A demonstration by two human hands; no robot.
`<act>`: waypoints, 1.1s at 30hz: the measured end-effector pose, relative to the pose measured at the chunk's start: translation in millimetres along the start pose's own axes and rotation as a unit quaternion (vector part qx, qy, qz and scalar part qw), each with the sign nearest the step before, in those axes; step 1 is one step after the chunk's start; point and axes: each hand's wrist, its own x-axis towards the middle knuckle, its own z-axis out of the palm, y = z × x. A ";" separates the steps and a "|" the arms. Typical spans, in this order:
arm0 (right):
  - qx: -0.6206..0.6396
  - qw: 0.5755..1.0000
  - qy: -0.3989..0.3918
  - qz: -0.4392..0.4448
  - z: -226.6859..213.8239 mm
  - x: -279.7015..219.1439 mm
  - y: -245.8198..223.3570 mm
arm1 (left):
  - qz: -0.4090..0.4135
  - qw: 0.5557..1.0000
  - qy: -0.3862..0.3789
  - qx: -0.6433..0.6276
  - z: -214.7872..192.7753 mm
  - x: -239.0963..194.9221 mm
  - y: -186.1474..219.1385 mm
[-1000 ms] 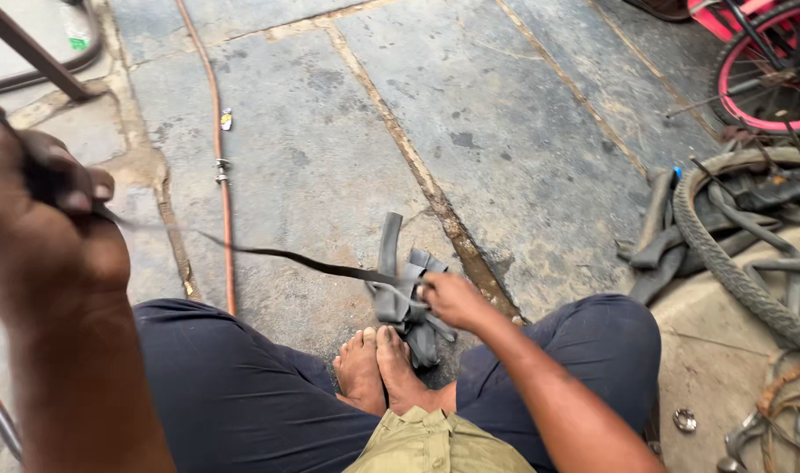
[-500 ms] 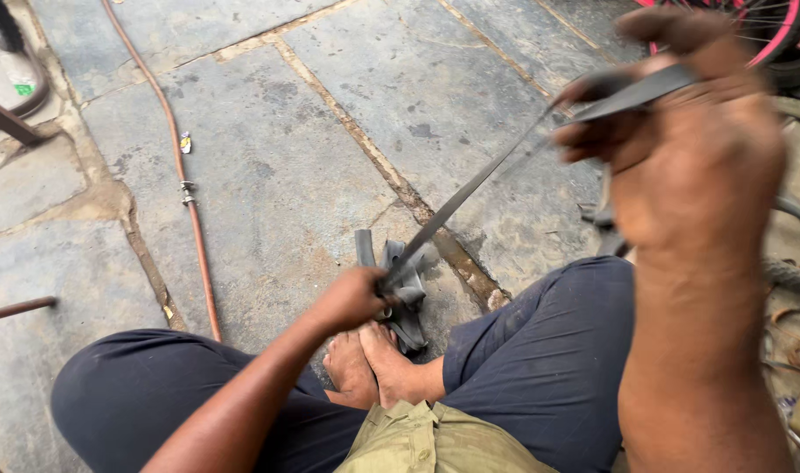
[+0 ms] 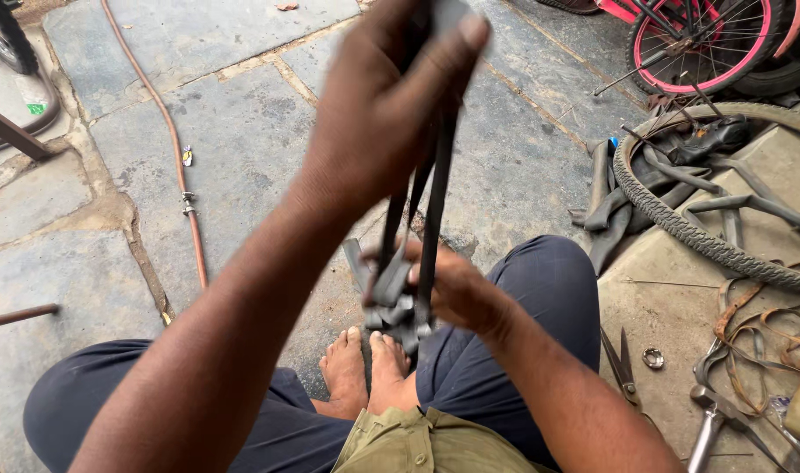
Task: The person sits on a paved floor and uses a pair of scissors to cut a long strip of black rubber material into smaller pieces. The person holds the rubber strip with one hand and cuts it with the other, repeating the process to create multiple segments.
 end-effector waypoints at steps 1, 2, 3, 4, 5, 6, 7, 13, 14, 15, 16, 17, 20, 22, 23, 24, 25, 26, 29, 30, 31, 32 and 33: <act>0.055 0.998 -0.032 0.015 3.0 -4.4 7.5 | -0.001 0.999 0.015 -0.040 -9.5 8.3 -5.7; 0.107 0.992 -0.059 0.030 0.3 -10.9 12.5 | 0.000 0.996 0.030 -0.085 -24.0 15.9 -12.5; 0.103 0.992 -0.058 0.034 -5.5 -15.8 17.4 | -0.018 0.992 0.097 -0.080 -40.0 17.7 -19.2; 0.095 0.994 -0.047 0.034 -15.5 -22.9 19.4 | -0.082 0.983 0.132 -0.093 -62.7 12.6 -23.6; 0.086 0.995 -0.035 0.035 -26.7 -28.6 20.9 | -0.107 0.974 0.175 -0.095 -80.4 7.6 -32.0; -0.048 0.997 -0.028 0.062 -37.3 -35.6 22.1 | -0.116 0.968 0.207 -0.086 -92.1 -2.9 -42.8; -0.180 0.979 -0.019 0.094 -46.2 -41.9 22.3 | -0.129 0.961 0.233 -0.069 -101.6 -15.2 -56.1; -0.663 0.730 0.131 -0.101 -40.6 -61.6 -9.6 | -0.433 0.858 0.189 0.202 -111.5 -81.2 -128.9; -0.689 0.671 0.151 -0.228 -33.1 -64.0 -17.5 | -0.515 0.810 0.095 0.264 -96.9 -93.0 -135.7; -0.638 0.711 0.153 -0.252 -27.6 -63.4 -27.3 | -0.571 0.766 -0.033 0.292 -73.3 -108.0 -140.1; -0.586 0.746 0.155 -0.277 -26.0 -58.3 -40.5 | -0.575 0.752 -0.161 0.280 -41.5 -123.7 -142.3; -0.560 0.752 0.200 -0.284 -23.7 -52.7 -50.9 | -0.468 0.823 -0.238 0.217 -7.7 -134.4 -144.6; -0.550 0.756 0.287 -0.211 -24.8 -41.2 -66.5 | -0.453 0.823 -0.333 0.078 58.3 -158.5 -128.9; -0.616 0.739 0.269 -0.046 -31.7 -43.4 -65.0 | -0.466 0.836 -0.291 0.008 76.9 -150.1 -118.5; -0.568 0.774 0.271 -0.075 -37.2 -47.3 -62.8 | -0.472 0.839 -0.270 -0.027 84.9 -141.2 -114.1; -0.517 0.807 0.267 -0.101 -40.6 -55.4 -57.6 | -0.475 0.837 -0.264 -0.067 90.7 -133.7 -108.4; -0.464 0.837 0.262 -0.128 -45.3 -63.6 -53.1 | -0.479 0.833 -0.258 -0.106 93.8 -126.5 -102.9; -0.444 0.854 0.248 -0.108 -51.9 -69.6 -51.5 | -0.482 0.827 -0.251 -0.142 95.2 -119.6 -98.1; -0.412 0.881 0.228 -0.030 -69.8 -88.3 -52.1 | -0.538 0.775 -0.323 -0.077 97.1 -111.0 -89.9; -0.424 0.875 0.231 0.011 -76.4 -91.4 -55.2 | -0.552 0.769 -0.295 -0.130 99.1 -112.1 -91.8; -0.435 0.868 0.234 0.052 -82.2 -94.2 -59.1 | -0.564 0.760 -0.267 -0.181 99.3 -115.7 -94.6; -0.464 0.852 0.235 0.056 -86.3 -96.7 -62.3 | -0.576 0.748 -0.236 -0.231 98.7 -121.7 -98.1; -0.493 0.835 0.236 0.061 -89.2 -100.2 -66.0 | -0.561 0.760 -0.201 -0.258 99.8 -129.3 -102.4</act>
